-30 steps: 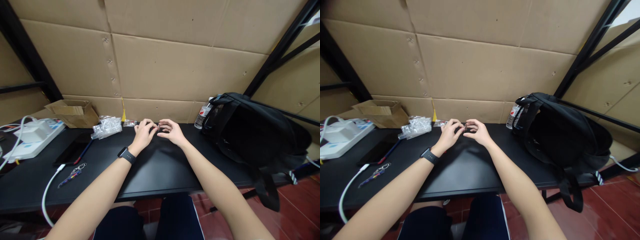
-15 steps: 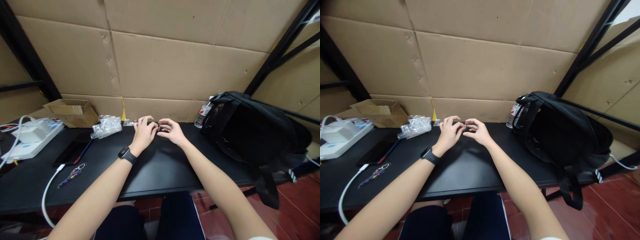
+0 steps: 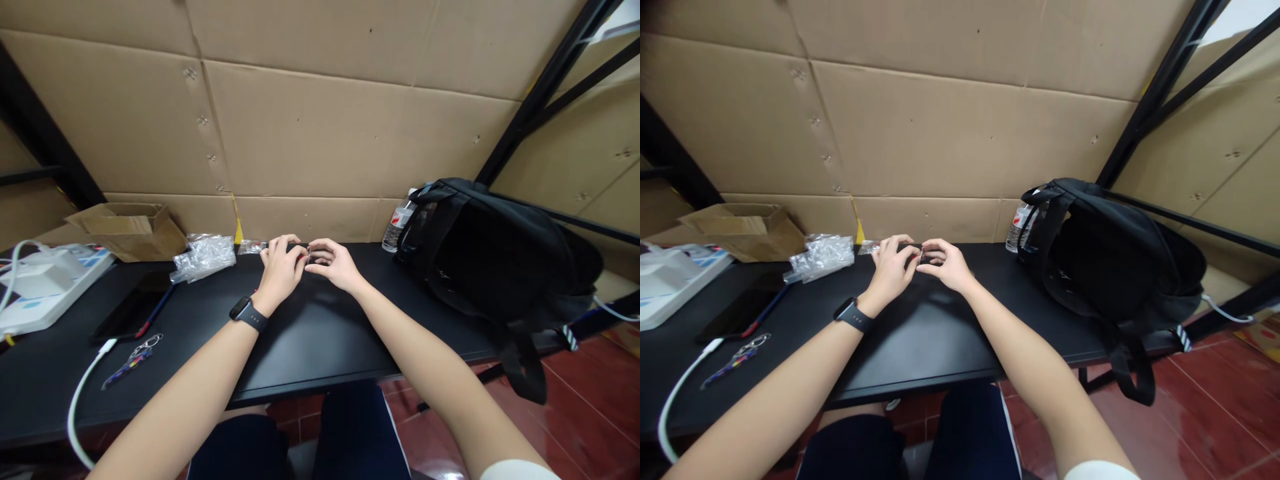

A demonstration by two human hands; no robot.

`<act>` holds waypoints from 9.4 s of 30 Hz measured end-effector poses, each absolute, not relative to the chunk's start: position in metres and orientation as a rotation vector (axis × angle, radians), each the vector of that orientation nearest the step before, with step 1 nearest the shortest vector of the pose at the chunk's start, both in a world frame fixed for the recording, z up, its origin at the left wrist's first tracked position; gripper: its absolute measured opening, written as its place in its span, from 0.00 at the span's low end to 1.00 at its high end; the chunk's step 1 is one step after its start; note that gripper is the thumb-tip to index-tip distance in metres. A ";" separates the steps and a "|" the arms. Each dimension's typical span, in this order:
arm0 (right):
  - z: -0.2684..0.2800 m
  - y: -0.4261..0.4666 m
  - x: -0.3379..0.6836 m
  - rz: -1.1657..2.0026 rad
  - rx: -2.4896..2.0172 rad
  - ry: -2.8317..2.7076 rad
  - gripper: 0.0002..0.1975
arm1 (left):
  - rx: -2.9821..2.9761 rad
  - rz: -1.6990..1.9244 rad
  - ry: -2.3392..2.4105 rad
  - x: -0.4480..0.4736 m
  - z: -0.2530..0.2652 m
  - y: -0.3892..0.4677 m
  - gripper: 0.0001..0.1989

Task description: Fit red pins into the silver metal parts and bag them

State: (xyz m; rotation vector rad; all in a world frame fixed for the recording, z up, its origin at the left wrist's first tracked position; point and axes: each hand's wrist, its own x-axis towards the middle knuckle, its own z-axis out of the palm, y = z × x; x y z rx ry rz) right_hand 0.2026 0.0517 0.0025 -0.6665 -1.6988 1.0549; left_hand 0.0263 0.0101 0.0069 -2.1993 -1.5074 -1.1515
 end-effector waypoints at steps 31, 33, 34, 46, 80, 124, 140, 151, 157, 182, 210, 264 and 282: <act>0.004 0.066 0.216 0.696 -0.788 -2.002 0.11 | -2.240 -1.238 -1.557 0.026 0.014 0.008 0.10; 0.005 0.065 0.219 0.558 -0.824 -2.069 0.10 | -2.246 -1.275 -1.581 0.026 0.015 0.008 0.13; 0.006 0.065 0.220 0.497 -0.833 -2.104 0.09 | -2.259 -1.281 -1.582 0.026 0.015 0.009 0.13; 0.006 0.068 0.227 0.185 -0.913 -2.250 0.06 | -2.528 -0.850 -1.543 0.019 -0.006 0.022 0.13; 0.022 0.091 0.300 0.725 -1.370 -2.536 0.30 | -2.876 -0.334 -1.628 -0.063 0.001 0.053 0.06; 0.015 0.051 0.214 1.074 -0.560 -1.778 0.30 | -2.190 -1.150 -1.348 0.016 0.021 0.006 0.07; 0.010 0.053 0.215 1.052 -0.656 -1.804 0.23 | -2.249 -0.995 -1.334 0.021 0.027 -0.002 0.10; 0.015 0.055 0.218 1.134 -0.708 -1.798 0.17 | -2.227 -0.990 -1.343 0.019 0.028 -0.002 0.10; 0.015 0.059 0.222 0.913 -0.706 -1.975 0.14 | -2.257 -1.023 -1.341 0.022 0.025 -0.002 0.08; 0.006 0.061 0.224 0.711 -0.820 -2.217 0.06 | -2.571 -0.841 -1.529 0.011 -0.002 0.023 0.11; 0.006 0.076 0.243 0.300 -1.078 -2.235 0.08 | -1.552 -0.603 -2.725 -0.165 0.030 0.019 0.17; 0.001 0.065 0.227 0.275 -1.135 -2.429 0.04 | -2.545 -0.782 -1.554 0.010 0.003 0.018 0.07; 0.006 0.047 0.200 1.397 -0.843 -1.507 0.11 | -2.375 -1.429 -1.705 0.018 0.008 0.015 0.05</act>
